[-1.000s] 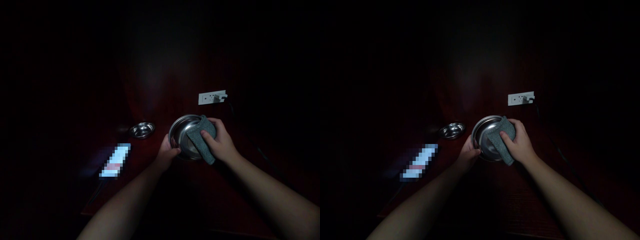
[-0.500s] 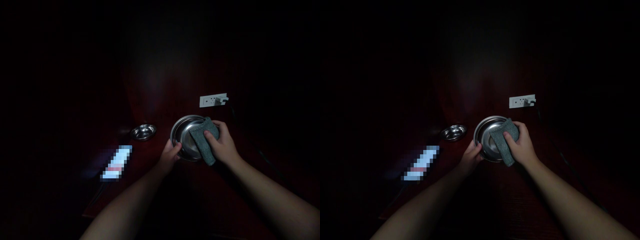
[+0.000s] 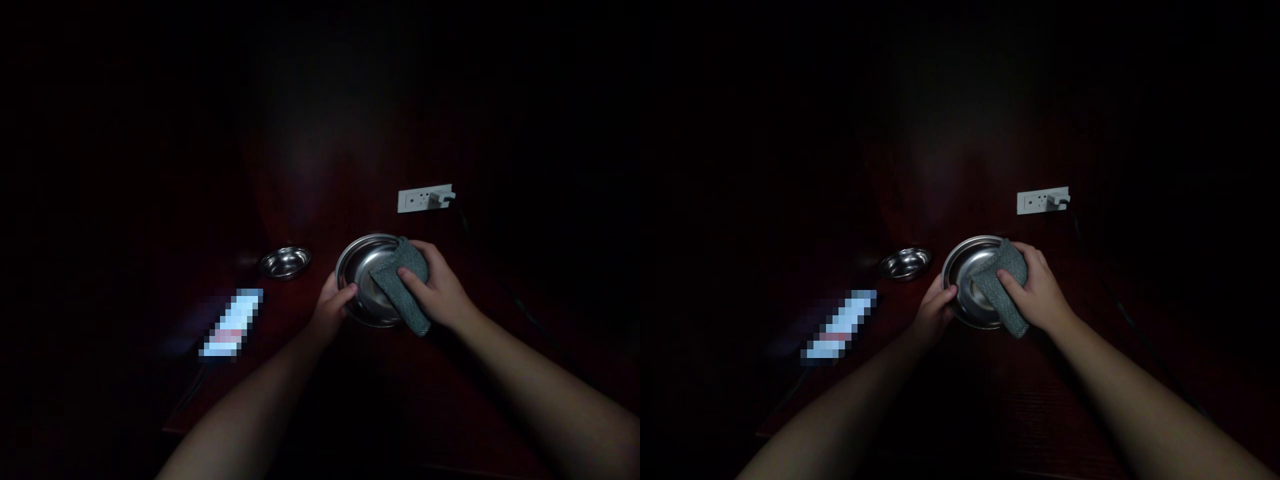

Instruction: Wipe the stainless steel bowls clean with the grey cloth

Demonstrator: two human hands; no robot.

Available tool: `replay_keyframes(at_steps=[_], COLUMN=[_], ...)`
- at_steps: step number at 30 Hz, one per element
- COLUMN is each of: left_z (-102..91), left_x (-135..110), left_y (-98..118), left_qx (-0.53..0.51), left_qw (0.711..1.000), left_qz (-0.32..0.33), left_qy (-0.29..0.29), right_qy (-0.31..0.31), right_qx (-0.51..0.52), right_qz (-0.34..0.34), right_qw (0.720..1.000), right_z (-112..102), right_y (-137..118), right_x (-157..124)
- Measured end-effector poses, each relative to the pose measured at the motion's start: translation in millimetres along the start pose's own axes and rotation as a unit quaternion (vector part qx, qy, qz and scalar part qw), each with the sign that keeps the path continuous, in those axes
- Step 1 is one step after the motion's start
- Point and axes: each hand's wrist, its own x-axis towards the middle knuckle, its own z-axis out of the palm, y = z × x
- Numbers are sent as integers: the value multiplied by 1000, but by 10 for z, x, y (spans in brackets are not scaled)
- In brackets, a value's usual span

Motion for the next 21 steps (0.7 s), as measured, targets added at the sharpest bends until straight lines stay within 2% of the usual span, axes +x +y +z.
replay_keyframes(at_steps=[7,16,21], left_z=[-20,-36,-17], left_x=[15,24,13], left_y=[-18,-23,-16], left_qx=[4,30,8], left_qw=[1000,999,1000], left_qz=[11,24,20], left_qy=[-18,-24,-17], right_qy=[-8,-55,-33], right_qx=[-23,-25,-25], right_qz=[-37,-72,-60], right_qw=[999,996,997], right_z=[-25,-63,-46], right_y=[-26,-16,-28], right_x=[11,46,34])
